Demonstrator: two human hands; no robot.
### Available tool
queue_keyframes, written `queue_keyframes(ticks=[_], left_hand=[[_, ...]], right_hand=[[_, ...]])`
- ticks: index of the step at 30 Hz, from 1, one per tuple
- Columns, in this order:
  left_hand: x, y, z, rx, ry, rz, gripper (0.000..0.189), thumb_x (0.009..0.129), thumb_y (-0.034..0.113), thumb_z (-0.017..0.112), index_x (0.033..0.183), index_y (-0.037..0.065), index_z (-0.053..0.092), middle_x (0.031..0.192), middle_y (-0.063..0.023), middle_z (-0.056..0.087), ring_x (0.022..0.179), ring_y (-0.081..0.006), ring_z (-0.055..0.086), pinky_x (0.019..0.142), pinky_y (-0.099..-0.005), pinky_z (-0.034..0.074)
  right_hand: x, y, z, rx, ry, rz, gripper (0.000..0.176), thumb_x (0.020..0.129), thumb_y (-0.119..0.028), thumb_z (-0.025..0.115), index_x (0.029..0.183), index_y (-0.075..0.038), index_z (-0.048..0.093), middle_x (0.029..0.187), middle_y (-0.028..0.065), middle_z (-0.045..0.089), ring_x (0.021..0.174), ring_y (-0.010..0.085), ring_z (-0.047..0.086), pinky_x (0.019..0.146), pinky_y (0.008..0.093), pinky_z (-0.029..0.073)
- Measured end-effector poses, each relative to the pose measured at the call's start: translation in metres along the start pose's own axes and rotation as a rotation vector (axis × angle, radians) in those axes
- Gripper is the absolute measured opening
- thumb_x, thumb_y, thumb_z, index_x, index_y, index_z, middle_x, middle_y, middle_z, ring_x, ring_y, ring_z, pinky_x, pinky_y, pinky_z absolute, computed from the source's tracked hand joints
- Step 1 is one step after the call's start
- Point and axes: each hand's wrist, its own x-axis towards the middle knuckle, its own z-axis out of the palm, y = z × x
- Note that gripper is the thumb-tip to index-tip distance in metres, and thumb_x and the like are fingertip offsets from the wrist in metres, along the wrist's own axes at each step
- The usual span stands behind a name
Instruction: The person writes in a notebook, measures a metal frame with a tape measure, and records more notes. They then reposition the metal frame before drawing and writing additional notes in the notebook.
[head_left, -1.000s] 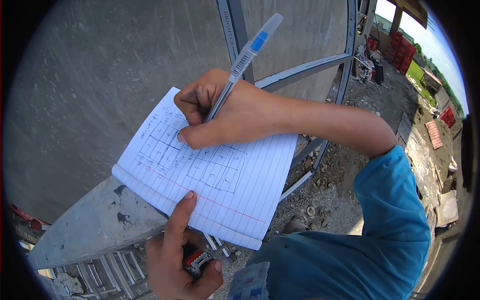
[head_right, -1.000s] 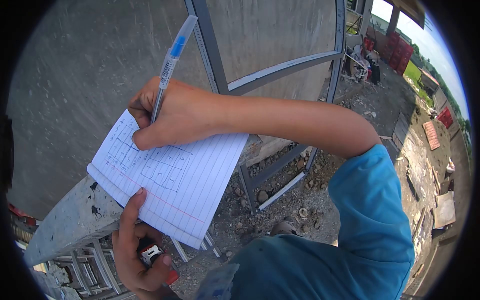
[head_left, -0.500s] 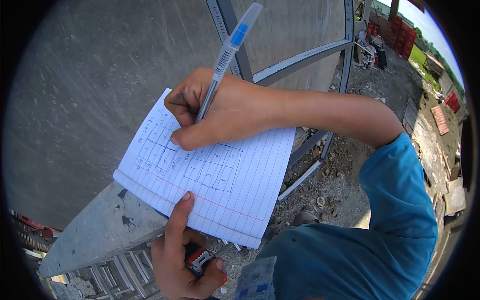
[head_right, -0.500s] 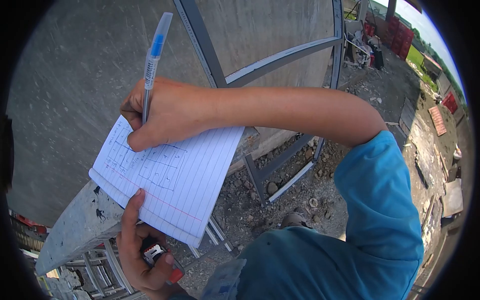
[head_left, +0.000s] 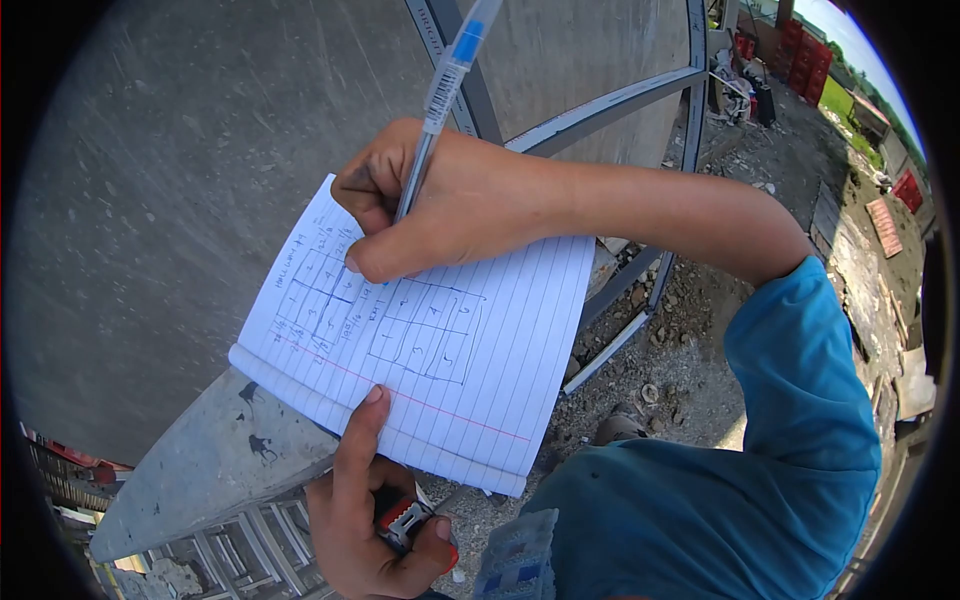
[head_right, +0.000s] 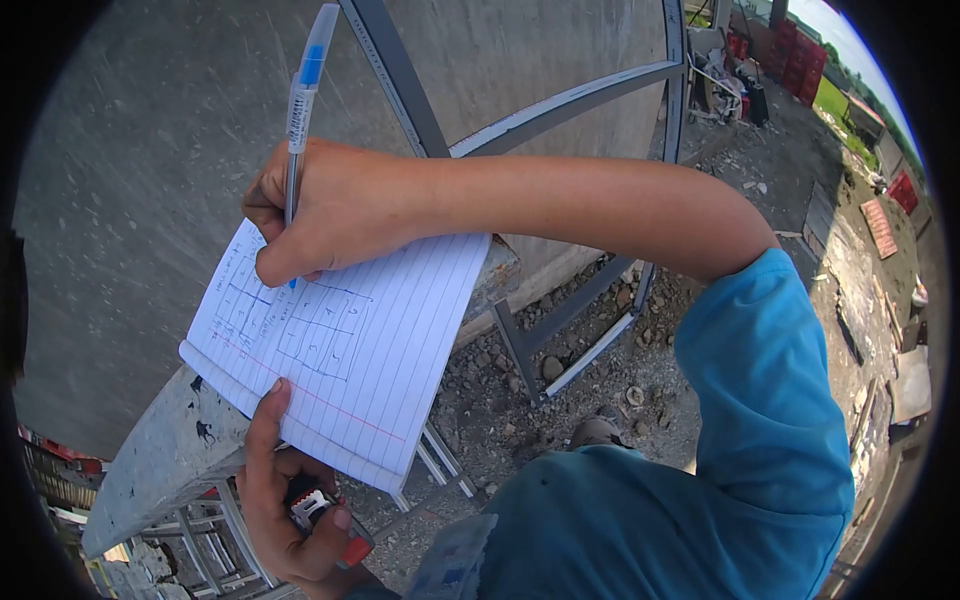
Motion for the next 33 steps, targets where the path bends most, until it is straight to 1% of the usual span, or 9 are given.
queue_keyframes(ticks=[3,6,8,17,20,23,26,29,33], left_hand=[[-0.0005,0.0031,0.0055,-0.051,0.066,-0.006,0.094,0.052,0.023,0.055,0.140,-0.003,0.033,0.062,-0.0142,0.065,0.050,-0.0146,0.060,0.052,-0.0227,0.046],[0.0007,0.0008,0.0004,-0.012,0.005,-0.006,0.093,0.053,0.023,0.055,0.140,-0.003,0.033,0.062,-0.0141,0.065,0.050,-0.0141,0.060,0.051,-0.0227,0.045],[0.0009,-0.0002,0.0011,-0.032,0.003,0.002,0.094,0.052,0.023,0.055,0.139,-0.003,0.034,0.061,-0.0139,0.065,0.049,-0.0141,0.059,0.052,-0.0227,0.045],[0.0011,-0.0024,0.0020,-0.029,0.028,0.024,0.095,0.049,0.022,0.054,0.138,-0.004,0.035,0.061,-0.0139,0.064,0.049,-0.0149,0.059,0.052,-0.0232,0.045],[0.0019,-0.0047,0.0020,-0.029,0.025,0.043,0.095,0.049,0.023,0.055,0.138,-0.004,0.035,0.061,-0.0138,0.064,0.049,-0.0151,0.059,0.052,-0.0233,0.045],[0.0008,-0.0032,0.0042,-0.040,0.049,0.053,0.094,0.050,0.023,0.056,0.138,-0.004,0.035,0.062,-0.0139,0.065,0.049,-0.0152,0.059,0.052,-0.0235,0.045],[0.0009,-0.0018,0.0040,-0.044,0.046,0.062,0.094,0.052,0.023,0.056,0.139,-0.004,0.034,0.063,-0.0141,0.065,0.050,-0.0152,0.060,0.053,-0.0238,0.045],[0.0008,-0.0040,0.0013,-0.040,0.013,0.046,0.093,0.053,0.023,0.056,0.139,-0.004,0.033,0.064,-0.0145,0.066,0.051,-0.0152,0.060,0.053,-0.0241,0.046],[0.0008,-0.0026,0.0025,-0.046,0.031,0.057,0.093,0.054,0.024,0.056,0.140,-0.003,0.033,0.065,-0.0145,0.066,0.051,-0.0149,0.060,0.053,-0.0241,0.046]], right_hand=[[-0.0009,-0.0020,0.0006,-0.006,0.005,0.005,0.032,0.076,-0.011,0.065,0.056,-0.007,0.040,0.050,-0.0015,0.042,0.047,0.0043,0.042,0.044,0.0253,0.033],[-0.0004,-0.0007,0.0013,-0.045,0.001,-0.027,0.032,0.076,-0.011,0.064,0.056,-0.007,0.039,0.049,-0.0018,0.039,0.046,0.0042,0.040,0.044,0.0257,0.032],[-0.0010,-0.0015,0.0006,-0.080,-0.009,-0.039,0.032,0.075,-0.011,0.064,0.055,-0.007,0.039,0.049,-0.0019,0.039,0.046,0.0041,0.039,0.044,0.0256,0.031],[-0.0024,-0.0057,0.0019,-0.020,0.018,0.021,0.032,0.074,-0.010,0.064,0.054,-0.008,0.039,0.048,-0.0023,0.038,0.045,0.0040,0.038,0.042,0.0256,0.031],[-0.0008,-0.0021,0.0023,-0.056,0.028,-0.009,0.032,0.074,-0.010,0.064,0.054,-0.007,0.039,0.048,-0.0025,0.038,0.045,0.0040,0.038,0.042,0.0254,0.031],[-0.0019,-0.0027,0.0027,-0.017,0.016,-0.002,0.032,0.074,-0.010,0.064,0.054,-0.008,0.039,0.048,-0.0027,0.039,0.045,0.0040,0.039,0.042,0.0254,0.031],[-0.0007,0.0021,0.0006,-0.105,0.025,-0.088,0.032,0.075,-0.011,0.064,0.055,-0.007,0.040,0.048,-0.0026,0.040,0.045,0.0038,0.039,0.042,0.0250,0.031],[-0.0027,-0.0034,-0.0016,-0.066,0.058,0.009,0.031,0.076,-0.011,0.064,0.055,-0.007,0.041,0.049,-0.0024,0.041,0.045,0.0036,0.040,0.043,0.0247,0.032],[-0.0039,-0.0033,-0.0024,-0.040,0.052,0.043,0.030,0.076,-0.011,0.064,0.055,-0.007,0.042,0.048,-0.0021,0.041,0.045,0.0037,0.041,0.043,0.0243,0.033]])
